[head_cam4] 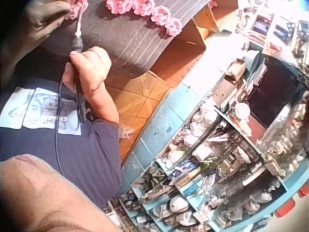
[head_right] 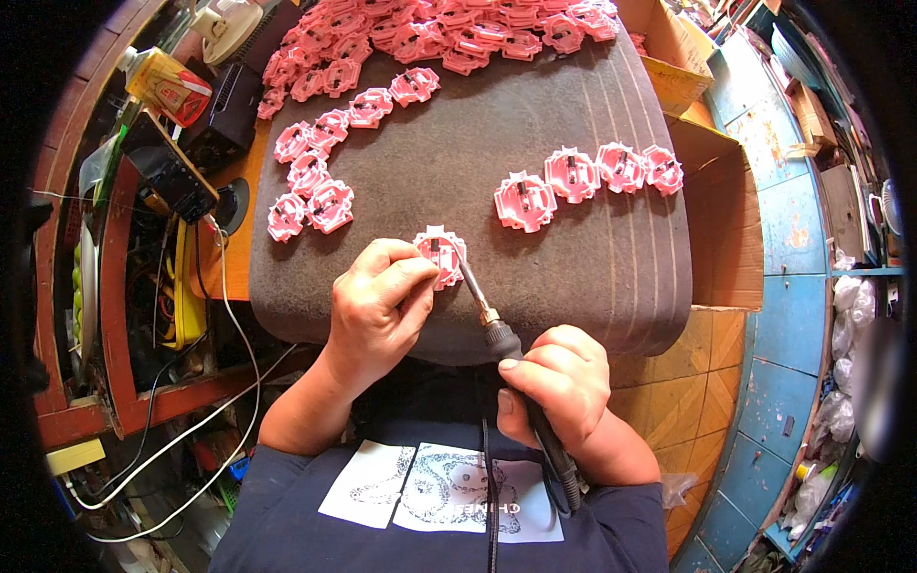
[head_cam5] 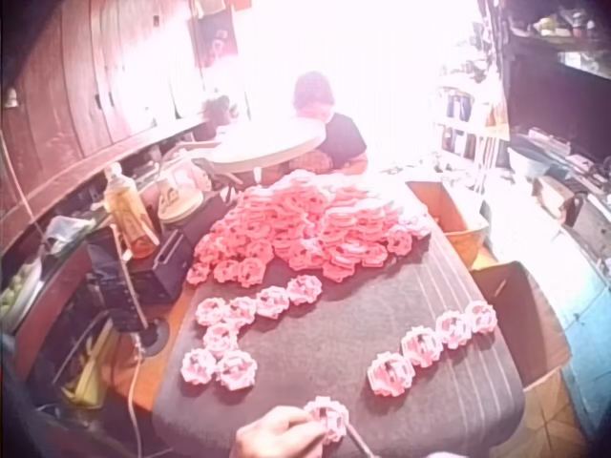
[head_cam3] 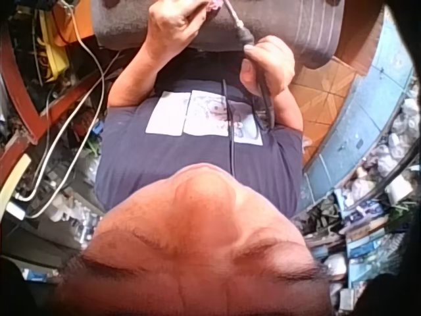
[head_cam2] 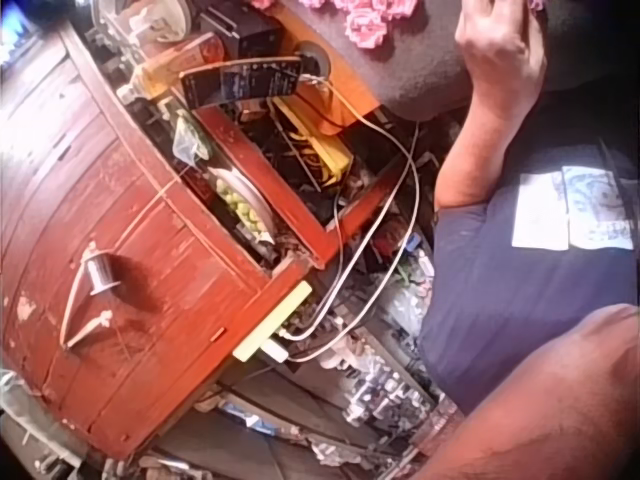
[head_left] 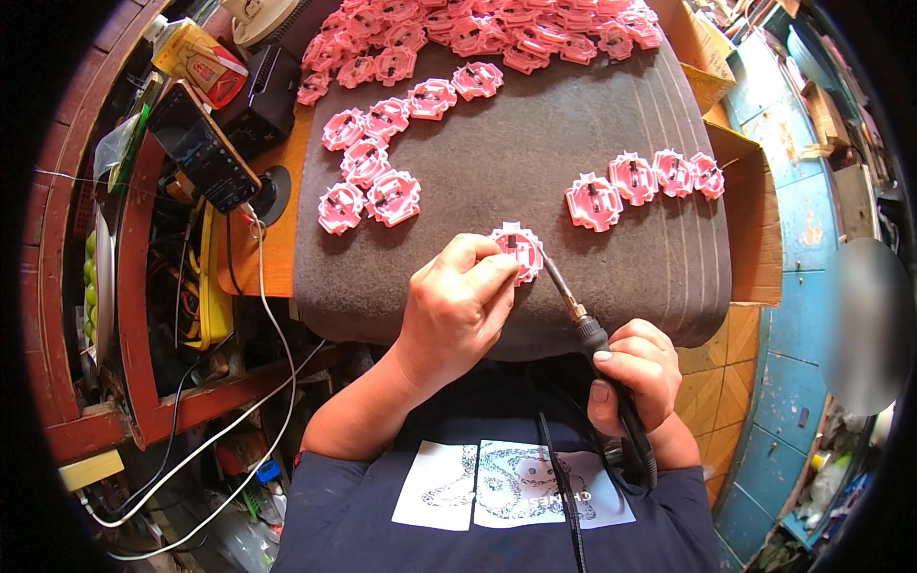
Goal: The person uses a soldering iron to apply heat to small pink plastic components on a workbench. They pick up each piece, apply the soldering iron to specific areas, and place the finished pieces into a cardboard box.
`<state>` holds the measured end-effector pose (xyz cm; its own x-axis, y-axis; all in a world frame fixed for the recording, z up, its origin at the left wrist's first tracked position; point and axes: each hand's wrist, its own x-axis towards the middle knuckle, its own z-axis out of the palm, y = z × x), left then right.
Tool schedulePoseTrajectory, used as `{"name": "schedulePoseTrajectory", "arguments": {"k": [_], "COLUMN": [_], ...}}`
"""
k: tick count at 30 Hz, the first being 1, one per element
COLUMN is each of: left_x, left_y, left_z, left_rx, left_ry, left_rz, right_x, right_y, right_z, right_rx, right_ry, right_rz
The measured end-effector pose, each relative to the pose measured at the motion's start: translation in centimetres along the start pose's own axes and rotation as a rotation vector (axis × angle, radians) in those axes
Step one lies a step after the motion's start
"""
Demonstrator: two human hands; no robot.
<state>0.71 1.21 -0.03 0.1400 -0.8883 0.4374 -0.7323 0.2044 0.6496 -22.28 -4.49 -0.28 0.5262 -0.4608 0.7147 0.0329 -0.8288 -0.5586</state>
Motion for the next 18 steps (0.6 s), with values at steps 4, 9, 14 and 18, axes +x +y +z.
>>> {"name": "schedulePoseTrajectory", "arguments": {"k": [4,9,14,18], "left_x": [-0.1,-0.1,0.0,-0.1], "left_y": [-0.1,0.0,0.1,-0.2], "left_z": [-0.1,-0.1,-0.1,0.0], "left_rx": [0.008,0.006,0.004,-0.002], "left_ry": [0.007,-0.004,-0.01,0.015], "left_rz": [0.009,-0.004,-0.014,0.002], "right_x": [-0.3,-0.1,0.3,1.1], "right_y": [0.2,0.4,1.0,1.6], "right_z": [0.2,0.6,2.5,2.7], "right_rx": [-0.032,-0.004,0.05,0.061], "right_ry": [0.046,0.068,0.126,0.087], "right_rz": [-0.021,0.001,0.112,0.071]}}
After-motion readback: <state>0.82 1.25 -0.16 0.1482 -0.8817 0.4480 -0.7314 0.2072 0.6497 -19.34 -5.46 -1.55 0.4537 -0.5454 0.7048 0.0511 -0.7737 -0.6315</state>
